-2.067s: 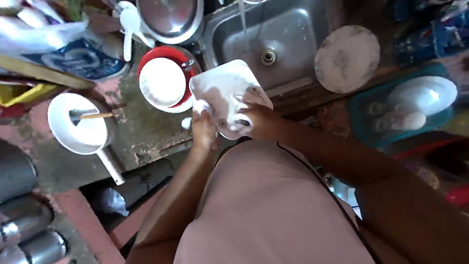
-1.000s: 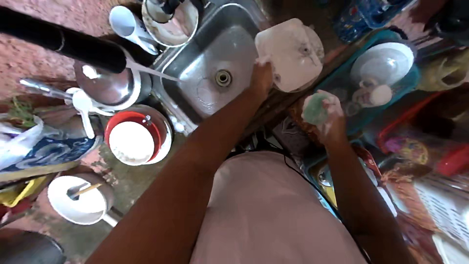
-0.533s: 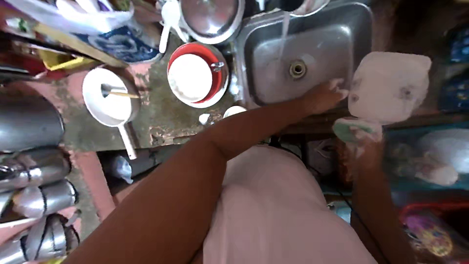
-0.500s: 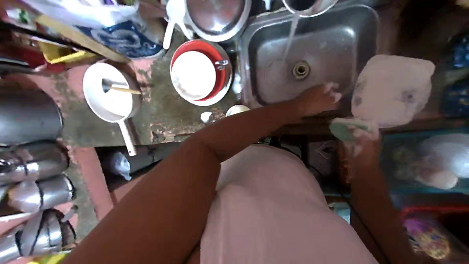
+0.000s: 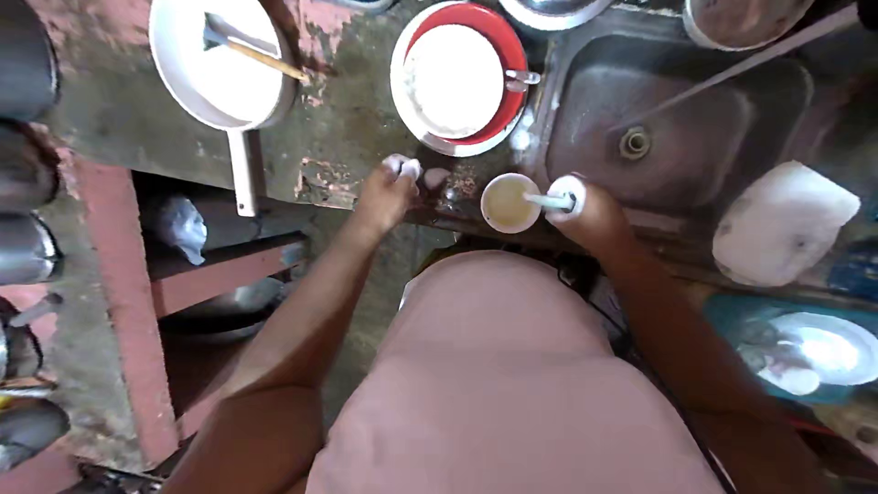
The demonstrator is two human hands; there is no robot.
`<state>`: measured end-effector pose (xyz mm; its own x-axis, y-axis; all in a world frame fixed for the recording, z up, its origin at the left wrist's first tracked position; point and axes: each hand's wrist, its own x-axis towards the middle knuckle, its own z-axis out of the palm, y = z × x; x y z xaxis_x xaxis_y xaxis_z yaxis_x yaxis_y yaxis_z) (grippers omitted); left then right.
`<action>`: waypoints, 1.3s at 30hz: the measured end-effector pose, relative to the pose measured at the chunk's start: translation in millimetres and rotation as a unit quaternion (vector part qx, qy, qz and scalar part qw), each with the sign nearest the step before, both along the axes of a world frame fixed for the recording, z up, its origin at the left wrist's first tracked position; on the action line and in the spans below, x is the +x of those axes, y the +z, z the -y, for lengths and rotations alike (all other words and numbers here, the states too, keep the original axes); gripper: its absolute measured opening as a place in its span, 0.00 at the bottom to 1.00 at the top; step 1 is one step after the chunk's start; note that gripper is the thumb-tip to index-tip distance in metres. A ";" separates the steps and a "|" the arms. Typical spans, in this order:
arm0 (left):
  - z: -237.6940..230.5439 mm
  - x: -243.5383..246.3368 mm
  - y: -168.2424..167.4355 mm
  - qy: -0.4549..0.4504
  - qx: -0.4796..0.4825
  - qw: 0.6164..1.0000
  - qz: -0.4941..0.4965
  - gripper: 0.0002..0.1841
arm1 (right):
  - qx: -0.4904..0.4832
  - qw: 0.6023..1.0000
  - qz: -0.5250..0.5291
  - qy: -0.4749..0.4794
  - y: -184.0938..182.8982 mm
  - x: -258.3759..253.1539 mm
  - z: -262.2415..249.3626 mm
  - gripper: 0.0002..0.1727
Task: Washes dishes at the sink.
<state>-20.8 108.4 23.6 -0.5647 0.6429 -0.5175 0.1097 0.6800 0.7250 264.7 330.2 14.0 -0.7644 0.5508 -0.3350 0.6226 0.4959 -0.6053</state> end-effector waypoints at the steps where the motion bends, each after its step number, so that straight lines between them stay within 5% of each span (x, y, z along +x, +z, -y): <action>1: 12.2 -4.5 -2.7 -0.002 -0.014 1.000 -0.017 0.21 | 0.019 0.999 -0.001 0.029 -4.9 -10.8 3.7 0.18; 4: 36.3 -13.6 -10.0 -0.015 -0.052 0.997 -0.046 0.21 | 0.068 0.989 0.022 0.127 -20.5 -36.0 15.5 0.24; 7: 50.9 -19.5 -20.6 -0.019 -0.048 0.998 -0.046 0.20 | 0.120 0.972 0.072 0.188 -35.4 -51.2 34.0 0.19; 13: 62.0 -40.6 -26.2 -0.057 -0.016 0.997 -0.045 0.19 | 0.117 0.959 0.181 0.186 -56.5 -63.3 62.6 0.26; 17: 58.7 -59.4 -19.3 -0.069 -0.038 0.996 -0.050 0.21 | 0.105 0.980 0.148 0.082 -32.7 -63.6 56.8 0.17; 21: 54.1 -75.0 -21.8 -0.059 -0.006 0.997 -0.052 0.20 | -0.044 0.985 -0.004 -0.169 3.4 -44.0 41.1 0.22; 23: 46.0 -79.2 -21.7 -0.064 0.003 0.996 -0.056 0.20 | -0.184 0.942 -0.105 -0.262 8.1 -30.5 38.8 0.22; 26: 29.6 -82.8 -20.3 -0.084 0.001 0.994 -0.070 0.20 | -0.413 0.803 -0.249 -0.351 8.5 -20.4 45.0 0.23; 29: 12.7 -87.5 -22.2 -0.086 0.030 0.993 -0.068 0.20 | -0.567 0.664 -0.363 -0.325 -3.5 -16.3 54.9 0.25; 31: 0.1 -92.4 -24.6 -0.064 0.046 0.996 -0.037 0.20 | -0.608 0.622 -0.388 -0.304 -15.6 -16.6 60.8 0.32; 36: -30.8 -108.0 -27.1 -0.057 0.004 0.998 0.008 0.24 | -0.552 0.676 -0.293 -0.391 -18.6 -40.3 75.5 0.21; 39: -44.7 -111.7 -27.4 -0.044 -0.028 0.998 0.035 0.27 | -0.425 0.778 -0.195 -0.420 -28.7 -56.9 71.8 0.19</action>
